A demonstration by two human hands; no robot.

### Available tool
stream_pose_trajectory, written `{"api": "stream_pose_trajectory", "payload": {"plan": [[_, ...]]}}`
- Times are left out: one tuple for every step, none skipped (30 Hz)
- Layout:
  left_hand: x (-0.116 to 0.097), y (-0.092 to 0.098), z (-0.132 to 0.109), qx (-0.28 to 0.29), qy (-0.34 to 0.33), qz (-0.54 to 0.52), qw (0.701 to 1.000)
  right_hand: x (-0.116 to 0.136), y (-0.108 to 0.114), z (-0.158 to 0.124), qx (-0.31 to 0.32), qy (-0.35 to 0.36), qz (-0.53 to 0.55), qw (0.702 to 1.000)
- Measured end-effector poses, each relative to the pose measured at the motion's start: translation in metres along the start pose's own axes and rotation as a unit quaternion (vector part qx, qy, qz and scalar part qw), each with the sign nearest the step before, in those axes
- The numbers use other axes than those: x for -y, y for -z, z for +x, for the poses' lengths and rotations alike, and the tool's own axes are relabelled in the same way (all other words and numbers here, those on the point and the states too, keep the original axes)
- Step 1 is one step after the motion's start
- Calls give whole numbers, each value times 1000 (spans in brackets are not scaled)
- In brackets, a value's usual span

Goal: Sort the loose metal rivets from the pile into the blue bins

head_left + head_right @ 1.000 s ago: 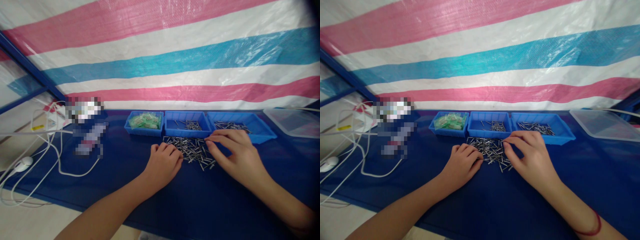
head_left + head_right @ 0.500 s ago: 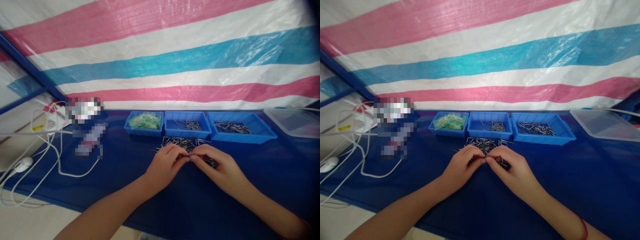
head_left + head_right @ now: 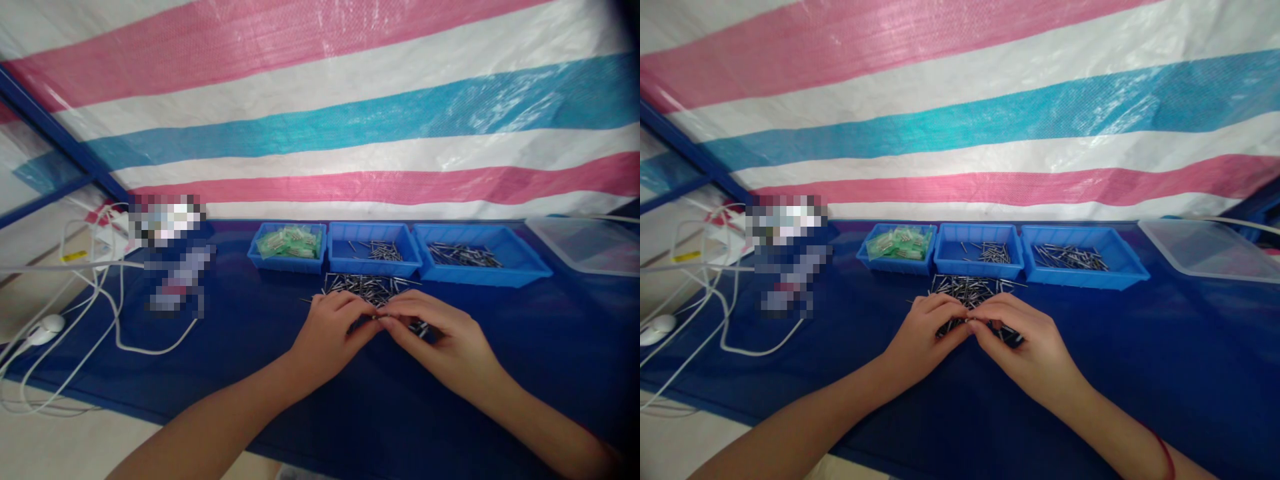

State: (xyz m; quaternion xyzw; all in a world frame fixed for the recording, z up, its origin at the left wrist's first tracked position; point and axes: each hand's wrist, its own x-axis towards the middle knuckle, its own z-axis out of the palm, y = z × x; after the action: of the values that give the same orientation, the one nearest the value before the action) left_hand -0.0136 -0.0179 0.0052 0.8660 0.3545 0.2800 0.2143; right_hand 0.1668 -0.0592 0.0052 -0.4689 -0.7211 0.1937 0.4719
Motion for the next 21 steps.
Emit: {"api": "stream_pose_trajectory", "payload": {"plan": [[0, 1, 0, -10, 4, -3, 1000, 0, 0, 0, -2, 3, -4, 1000], [0, 2, 0, -20, 8, -7, 1000, 0, 1, 0, -3, 3, -11, 1000], [0, 3, 1, -28, 11, -9, 1000, 0, 2, 1, -2, 1, -19, 1000], [0, 4, 1, -33, 14, -10, 999, -2, 3, 1, 0, 0, -26, 1000], [0, 5, 1, -35, 17, -9, 999, -4, 4, 2, 3, 2, -34, 999], [-1, 6, 1, -33, 21, -6, 999, -7, 7, 3, 3, 5, -43, 999], [-1, 7, 1, -26, 24, -1, 999, -10, 10, 4, -1, 8, -55, 998], [-1, 8, 1, -16, 26, 6, 1000, -15, 14, 6, -13, 11, -73, 997], [-1, 8, 0, -4, 27, 16, 999, -20, 20, 8, -30, 13, -96, 995], [-1, 8, 0, 8, 27, 31, 999, -25, 26, 10, -55, 10, -127, 990], [0, 8, -1, 23, 25, 48, 998, -31, 34, 12, -83, 1, -165, 983], [0, 7, -2, 37, 22, 69, 997, -37, 42, 14, -114, -15, -209, 971], [1, 7, -3, 50, 18, 89, 995, -43, 50, 16, -143, -37, -257, 955], [2, 6, -4, 63, 12, 108, 992, -49, 57, 17, -168, -61, -302, 936], [3, 5, -5, 74, 6, 123, 990, -54, 64, 19, -183, -78, -330, 923], [4, 4, -6, 81, 0, 135, 987, -59, 70, 20, -186, -92, -354, 912], [5, 4, -6, 86, -5, 145, 986, -63, 75, 21, -178, -103, -373, 905], [5, 3, -7, 88, -7, 152, 985, -67, 78, 21, -163, -109, -389, 900], [6, 2, -7, 87, -8, 156, 984, -69, 80, 21, -148, -113, -403, 896], [6, 2, -7, 85, -8, 159, 983, -69, 81, 21, -135, -115, -415, 892], [6, 1, -7, 83, -7, 161, 983, -69, 81, 20, -127, -116, -422, 890]]}}
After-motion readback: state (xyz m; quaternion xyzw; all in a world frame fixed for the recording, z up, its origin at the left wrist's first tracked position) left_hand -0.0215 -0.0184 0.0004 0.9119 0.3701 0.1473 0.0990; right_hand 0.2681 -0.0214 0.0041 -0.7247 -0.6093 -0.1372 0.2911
